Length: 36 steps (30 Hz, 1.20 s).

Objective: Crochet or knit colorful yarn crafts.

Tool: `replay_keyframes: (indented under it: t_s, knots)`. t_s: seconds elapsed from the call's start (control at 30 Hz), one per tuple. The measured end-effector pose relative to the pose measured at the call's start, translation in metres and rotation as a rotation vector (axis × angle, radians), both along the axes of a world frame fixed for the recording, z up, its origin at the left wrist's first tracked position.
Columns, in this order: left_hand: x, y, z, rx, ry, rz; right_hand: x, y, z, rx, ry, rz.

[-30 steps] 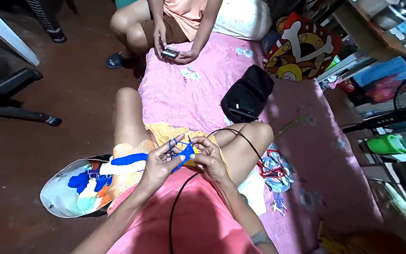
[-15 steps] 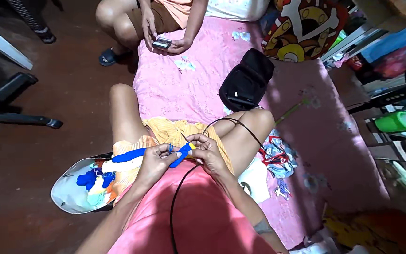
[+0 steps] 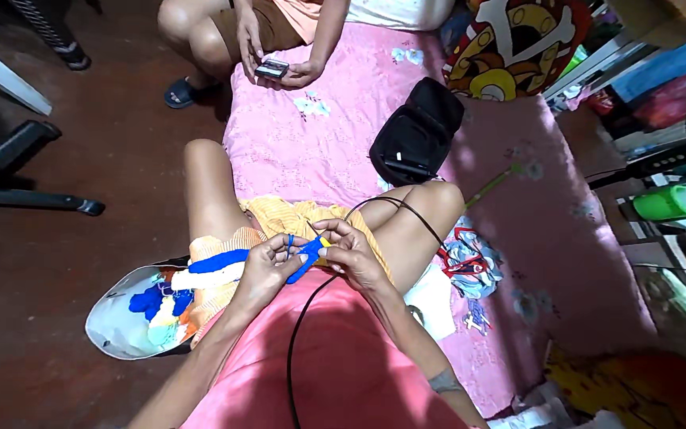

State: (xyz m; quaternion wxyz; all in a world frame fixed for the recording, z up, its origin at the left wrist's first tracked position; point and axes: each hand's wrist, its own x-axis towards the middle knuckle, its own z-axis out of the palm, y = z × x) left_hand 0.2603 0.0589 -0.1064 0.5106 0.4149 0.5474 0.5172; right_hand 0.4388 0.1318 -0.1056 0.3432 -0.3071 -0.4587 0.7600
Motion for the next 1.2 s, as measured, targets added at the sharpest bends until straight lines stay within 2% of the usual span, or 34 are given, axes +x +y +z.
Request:
replay_keyframes:
  t_s: [0.1, 0.2, 0.3, 0.37, 0.47, 0.53, 0.63, 0.73, 0.8, 0.87, 0.93, 1.03, 1.07, 1.13, 1.2]
  knots:
    - [0.001, 0.001, -0.007, 0.053, -0.026, -0.004, -0.002, -0.003, 0.0, 0.027, -0.026, -0.056]
    - [0.0, 0.004, -0.008, 0.111, -0.063, -0.003, -0.003, -0.007, 0.002, 0.171, -0.073, -0.098]
    - [0.005, 0.006, -0.003, 0.152, -0.006, 0.045, -0.006, -0.011, 0.001, 0.329, -0.112, -0.16]
    - [0.004, 0.006, -0.001, 0.213, 0.032, 0.086, -0.006, -0.012, 0.003, 0.36, -0.098, -0.187]
    - [-0.009, 0.009, 0.0, 0.247, 0.079, 0.154, -0.006, -0.011, 0.011, 0.214, -0.047, -0.192]
    - [-0.017, 0.007, 0.003, 0.264, 0.118, 0.134, -0.008, -0.008, 0.014, 0.113, -0.055, -0.203]
    - [-0.012, -0.002, 0.007, 0.426, 0.206, -0.006, -0.012, -0.004, 0.017, 0.051, -0.065, -0.22]
    - [-0.001, -0.001, -0.003, 0.616, 0.419, -0.055, -0.016, -0.005, 0.021, 0.013, 0.027, -0.194]
    - [0.005, 0.002, -0.009, 0.688, 0.527, -0.004, -0.018, -0.008, 0.026, 0.013, 0.087, -0.158]
    - [0.009, 0.004, -0.009, 0.734, 0.545, 0.103, -0.019, -0.011, 0.032, 0.047, 0.113, -0.13]
    - [0.01, 0.001, 0.001, 0.658, 0.385, 0.143, -0.017, -0.012, 0.035, 0.133, 0.116, -0.115]
    - [0.005, -0.004, 0.027, 0.318, -0.059, 0.053, -0.011, -0.01, 0.037, 0.258, 0.067, -0.092]
    - [0.002, -0.004, 0.032, 0.24, -0.138, 0.017, -0.01, -0.009, 0.037, 0.314, 0.017, -0.087]
    - [-0.002, -0.002, 0.034, 0.188, -0.164, -0.016, -0.007, -0.007, 0.035, 0.505, -0.15, -0.084]
    - [-0.001, -0.001, 0.025, 0.26, 0.017, -0.003, -0.004, -0.007, 0.033, 0.762, -0.395, -0.104]
